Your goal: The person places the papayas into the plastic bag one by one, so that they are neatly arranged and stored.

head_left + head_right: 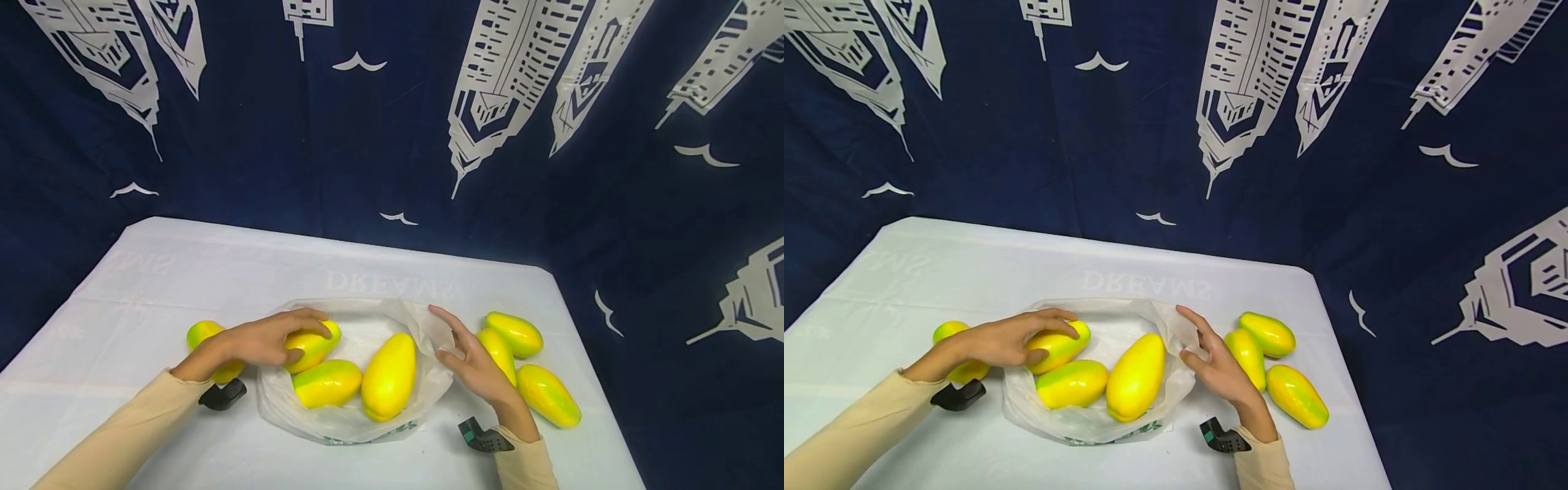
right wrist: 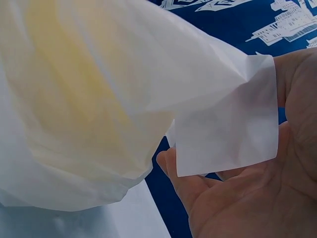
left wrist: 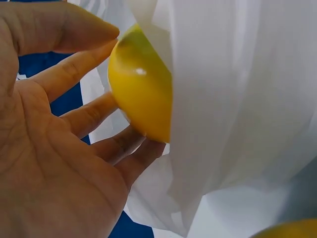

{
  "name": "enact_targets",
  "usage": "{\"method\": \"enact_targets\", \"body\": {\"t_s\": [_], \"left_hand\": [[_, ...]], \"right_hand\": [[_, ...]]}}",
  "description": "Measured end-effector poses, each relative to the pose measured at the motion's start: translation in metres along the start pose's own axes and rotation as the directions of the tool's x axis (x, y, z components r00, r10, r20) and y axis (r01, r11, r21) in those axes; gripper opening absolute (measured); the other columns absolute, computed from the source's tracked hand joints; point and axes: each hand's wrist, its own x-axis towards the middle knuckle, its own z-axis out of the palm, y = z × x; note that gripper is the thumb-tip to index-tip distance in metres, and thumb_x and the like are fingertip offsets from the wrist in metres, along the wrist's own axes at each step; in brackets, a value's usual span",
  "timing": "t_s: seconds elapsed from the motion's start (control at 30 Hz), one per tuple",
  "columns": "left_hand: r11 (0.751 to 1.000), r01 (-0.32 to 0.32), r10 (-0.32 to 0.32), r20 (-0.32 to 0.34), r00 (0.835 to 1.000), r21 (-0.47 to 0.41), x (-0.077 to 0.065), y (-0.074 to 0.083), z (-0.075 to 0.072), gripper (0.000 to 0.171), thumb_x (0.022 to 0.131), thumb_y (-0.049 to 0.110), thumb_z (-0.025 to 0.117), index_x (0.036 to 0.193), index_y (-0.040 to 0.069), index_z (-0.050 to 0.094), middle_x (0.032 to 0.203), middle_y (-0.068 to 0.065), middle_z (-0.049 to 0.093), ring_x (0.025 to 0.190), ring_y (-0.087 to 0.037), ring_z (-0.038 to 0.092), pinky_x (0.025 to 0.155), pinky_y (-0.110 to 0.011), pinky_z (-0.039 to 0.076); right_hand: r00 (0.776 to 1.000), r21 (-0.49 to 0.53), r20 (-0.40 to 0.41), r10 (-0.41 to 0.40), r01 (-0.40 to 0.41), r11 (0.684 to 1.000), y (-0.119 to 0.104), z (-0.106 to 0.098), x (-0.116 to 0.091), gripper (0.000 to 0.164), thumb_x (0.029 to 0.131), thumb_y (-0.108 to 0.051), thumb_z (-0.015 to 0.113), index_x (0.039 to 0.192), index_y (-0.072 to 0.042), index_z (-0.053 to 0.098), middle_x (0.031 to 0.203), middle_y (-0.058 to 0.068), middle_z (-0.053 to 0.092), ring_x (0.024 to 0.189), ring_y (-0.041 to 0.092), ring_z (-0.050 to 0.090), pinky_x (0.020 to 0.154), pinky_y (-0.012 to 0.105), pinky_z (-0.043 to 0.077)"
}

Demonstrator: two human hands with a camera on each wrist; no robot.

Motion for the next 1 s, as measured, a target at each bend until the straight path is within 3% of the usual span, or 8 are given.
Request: {"method": "enact_targets", "body": {"t_s": [0.27, 0.53, 0.67, 0.87, 1.0], "left_hand": [[0.998, -0.055, 0.055, -0.016, 0.998, 0.032, 0.002, -0.001, 0.001, 0.055, 0.085, -0.005, 0.056, 0.138, 0.011, 0.059, 0.151, -0.019, 0.045, 0.142, -0.042, 0.036, 0.115, -0.064, 0.029], [0.999, -0.037, 0.038, -0.032, 0.999, 0.027, 0.001, 0.000, 0.002, 0.054, 0.086, -0.003, 0.056, 0.138, 0.010, 0.058, 0.151, -0.021, 0.044, 0.142, -0.042, 0.037, 0.114, -0.063, 0.031], [0.998, -0.059, 0.060, -0.051, 0.997, 0.020, -0.001, 0.003, -0.001, 0.053, 0.087, -0.004, 0.056, 0.138, 0.008, 0.058, 0.148, -0.017, 0.050, 0.138, -0.039, 0.042, 0.112, -0.061, 0.035], [0.998, -0.054, 0.048, -0.126, 0.991, -0.042, -0.014, 0.009, -0.010, 0.052, 0.091, -0.002, 0.059, 0.140, 0.015, 0.056, 0.146, -0.004, 0.053, 0.139, -0.033, 0.045, 0.112, -0.059, 0.038], [0.998, -0.058, 0.050, -0.207, 0.977, -0.032, -0.027, 0.011, -0.018, 0.052, 0.093, 0.000, 0.063, 0.139, 0.021, 0.056, 0.146, -0.003, 0.053, 0.137, -0.031, 0.048, 0.109, -0.056, 0.043]], "right_hand": [[1.000, -0.001, -0.001, 0.002, -0.002, 1.000, 0.000, 0.000, 0.000, 0.068, 0.095, -0.002, 0.058, 0.156, -0.020, 0.034, 0.166, 0.009, 0.025, 0.155, 0.039, 0.008, 0.116, 0.074, 0.006], [1.000, -0.003, -0.001, 0.003, -0.003, 1.000, 0.001, 0.001, 0.000, 0.068, 0.095, -0.001, 0.057, 0.156, -0.020, 0.034, 0.166, 0.009, 0.024, 0.154, 0.040, 0.007, 0.116, 0.074, 0.005], [1.000, -0.005, -0.002, 0.005, -0.005, 1.000, 0.001, 0.001, -0.001, 0.069, 0.094, 0.000, 0.057, 0.156, -0.020, 0.034, 0.166, 0.008, 0.024, 0.154, 0.040, 0.007, 0.116, 0.074, 0.006], [1.000, -0.010, -0.003, 0.005, -0.005, 1.000, 0.000, 0.001, -0.001, 0.069, 0.094, 0.001, 0.057, 0.156, -0.021, 0.034, 0.166, 0.008, 0.025, 0.155, 0.039, 0.008, 0.116, 0.073, 0.005], [1.000, -0.011, -0.003, 0.003, -0.003, 1.000, -0.001, 0.001, 0.000, 0.069, 0.094, 0.001, 0.057, 0.156, -0.021, 0.034, 0.166, 0.008, 0.025, 0.155, 0.038, 0.008, 0.117, 0.073, 0.005]]}}
